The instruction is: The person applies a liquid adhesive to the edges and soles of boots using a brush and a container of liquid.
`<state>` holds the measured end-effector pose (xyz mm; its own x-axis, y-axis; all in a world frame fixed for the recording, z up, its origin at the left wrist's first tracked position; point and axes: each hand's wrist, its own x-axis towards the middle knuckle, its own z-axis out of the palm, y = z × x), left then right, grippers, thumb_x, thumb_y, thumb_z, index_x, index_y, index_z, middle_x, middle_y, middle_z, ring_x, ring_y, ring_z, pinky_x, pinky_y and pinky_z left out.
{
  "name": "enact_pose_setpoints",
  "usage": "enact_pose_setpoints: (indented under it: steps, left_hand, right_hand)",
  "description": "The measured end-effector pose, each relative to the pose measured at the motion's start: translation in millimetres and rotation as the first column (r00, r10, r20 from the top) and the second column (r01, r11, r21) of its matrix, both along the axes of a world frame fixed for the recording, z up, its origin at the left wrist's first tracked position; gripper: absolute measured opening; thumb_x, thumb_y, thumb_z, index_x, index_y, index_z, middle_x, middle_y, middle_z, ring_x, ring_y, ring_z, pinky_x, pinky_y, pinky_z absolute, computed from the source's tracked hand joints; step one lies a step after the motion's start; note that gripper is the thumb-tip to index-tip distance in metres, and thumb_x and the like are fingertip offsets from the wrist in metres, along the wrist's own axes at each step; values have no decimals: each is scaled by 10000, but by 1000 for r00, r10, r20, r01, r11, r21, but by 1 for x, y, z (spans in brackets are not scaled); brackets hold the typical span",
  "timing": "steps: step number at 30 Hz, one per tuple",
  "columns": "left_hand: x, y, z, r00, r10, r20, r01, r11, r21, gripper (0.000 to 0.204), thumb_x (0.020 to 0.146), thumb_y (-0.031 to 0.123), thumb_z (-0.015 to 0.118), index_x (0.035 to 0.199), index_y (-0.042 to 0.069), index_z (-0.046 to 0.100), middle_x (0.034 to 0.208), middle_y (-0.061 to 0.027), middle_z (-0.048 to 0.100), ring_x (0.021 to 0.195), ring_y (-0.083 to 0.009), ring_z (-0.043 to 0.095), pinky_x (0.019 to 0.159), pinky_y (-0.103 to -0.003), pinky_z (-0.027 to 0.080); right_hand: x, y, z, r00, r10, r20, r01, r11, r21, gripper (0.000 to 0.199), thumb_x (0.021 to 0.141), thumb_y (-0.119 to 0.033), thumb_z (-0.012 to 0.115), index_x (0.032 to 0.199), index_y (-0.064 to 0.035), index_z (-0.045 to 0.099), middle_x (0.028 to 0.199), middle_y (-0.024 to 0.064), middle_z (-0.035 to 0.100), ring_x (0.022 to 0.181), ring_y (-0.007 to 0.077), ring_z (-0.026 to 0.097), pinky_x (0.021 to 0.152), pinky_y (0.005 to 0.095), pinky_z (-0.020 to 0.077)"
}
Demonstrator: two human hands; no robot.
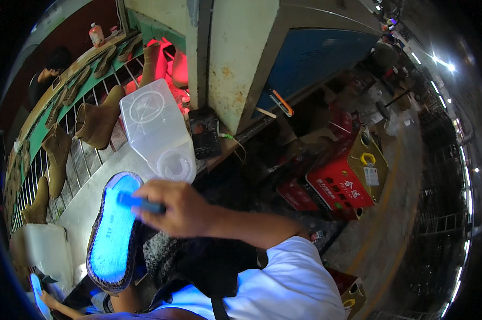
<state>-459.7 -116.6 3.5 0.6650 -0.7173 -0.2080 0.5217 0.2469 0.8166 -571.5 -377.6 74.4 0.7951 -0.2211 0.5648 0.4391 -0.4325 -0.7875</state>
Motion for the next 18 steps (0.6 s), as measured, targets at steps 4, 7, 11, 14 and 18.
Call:
enact_pose_setpoints:
  steps: [4, 7, 11, 14, 18]
  left_hand:
    - [1, 0, -1, 1000, 17, 9, -17, 1000, -4, 1101, 612, 484, 911, 1432, -57, 413, 1332, -167, 596, 1173, -305, 631, 1021, -416, 520]
    - [1, 11, 1, 999, 50, 2, -50, 999, -4, 1128, 597, 489, 923, 1436, -60, 407, 1336, -167, 593, 1178, -306, 628, 1024, -416, 518]
    - [-12, 24, 8, 997, 78, -21, -79, 995, -57, 1163, 578, 497, 940, 1442, -63, 398, 1342, -167, 588, 1183, -307, 625, 1027, -416, 516]
    - [-12, 25, 11, 994, 111, 15, -109, 988, -106, 1190, 563, 502, 952, 1446, -66, 391, 1346, -167, 584, 1187, -308, 622, 1030, -417, 514]
    - [48, 28, 17, 911, 285, 299, -202, 938, -281, 1226, 544, 510, 969, 1451, -70, 383, 1351, -167, 579, 1193, -309, 618, 1034, -417, 511]
  right_hand:
    - [-5, 2, 5, 812, 544, -211, -221, 622, 751, 211, 956, -182, 732, 1080, -16, 693, 859, 81, 722, 724, 115, 699, 629, 250, 561]
    - [25, -5, -22, 984, 44, -173, -2, 972, 235, 210, 970, -167, 702, 1106, -7, 701, 805, 56, 713, 670, 120, 676, 611, 273, 534]
    - [-7, 11, 1, 846, 507, -165, -271, 676, 685, 259, 918, -192, 764, 1069, 12, 712, 791, 88, 705, 606, 146, 677, 526, 290, 569]
    - [8, -9, -16, 968, 242, 60, -182, 523, 833, 224, 961, -198, 637, 968, 26, 629, 680, 85, 631, 464, 174, 590, 383, 311, 504]
    - [13, -39, 2, 998, 32, -60, 31, 575, 818, 351, 947, -325, 637, 1012, 20, 621, 727, 116, 648, 439, 149, 534, 336, 281, 426]
